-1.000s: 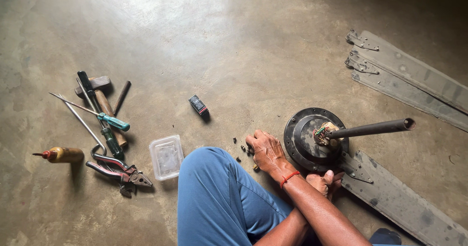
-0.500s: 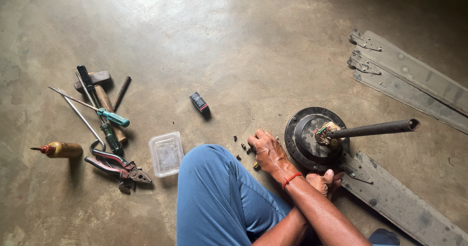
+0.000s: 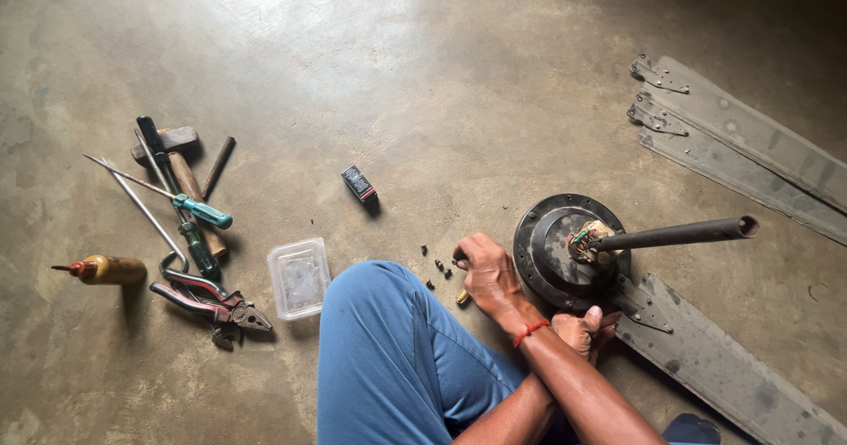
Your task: The person sits on the floor and assembles an electric fan by attaching a fan blade to the motor housing using a screwdriver and screws. They align the blade, insert screws, and tighten them to secure the blade in place.
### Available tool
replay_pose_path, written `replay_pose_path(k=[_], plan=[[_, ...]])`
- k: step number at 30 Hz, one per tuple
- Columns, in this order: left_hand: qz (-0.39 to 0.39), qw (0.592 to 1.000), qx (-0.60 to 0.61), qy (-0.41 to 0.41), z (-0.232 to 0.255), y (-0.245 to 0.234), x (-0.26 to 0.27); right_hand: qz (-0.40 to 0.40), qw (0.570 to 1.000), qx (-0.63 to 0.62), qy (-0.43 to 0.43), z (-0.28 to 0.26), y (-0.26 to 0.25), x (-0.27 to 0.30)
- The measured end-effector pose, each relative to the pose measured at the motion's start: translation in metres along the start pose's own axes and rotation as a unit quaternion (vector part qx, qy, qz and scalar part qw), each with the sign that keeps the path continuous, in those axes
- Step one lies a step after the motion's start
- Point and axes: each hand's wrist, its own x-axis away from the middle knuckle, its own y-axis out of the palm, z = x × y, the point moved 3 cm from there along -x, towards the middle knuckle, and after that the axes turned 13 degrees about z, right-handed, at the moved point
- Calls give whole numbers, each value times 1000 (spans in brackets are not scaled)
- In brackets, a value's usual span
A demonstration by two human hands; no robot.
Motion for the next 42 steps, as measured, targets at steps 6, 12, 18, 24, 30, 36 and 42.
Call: replay_pose_path(k=[6,12,18,24,30,36,42], plan=[[-2,993,-112,39,-9,-6,-11,-10,976,-115,185,4,-23,13],[-31,999,-39,-12,-42,-13,-27,-78,769,-457,440,26,-49,55],[-103,937,321,-94,-47,-1,-21,-126,759,-414,487,74,-129,83],[17,986,146,-76,-9,11,-8,-24,911,-98,400,166,-230,51],[25,990,126,-58,-12,14,-6,64,944,256,197,224,-247,33],[37,990,114,-72,-15,12,-11,-19,931,322,171,254,-224,36],[60,986,126,-86,-8,15,-8,10,933,349,83,256,-209,32]])
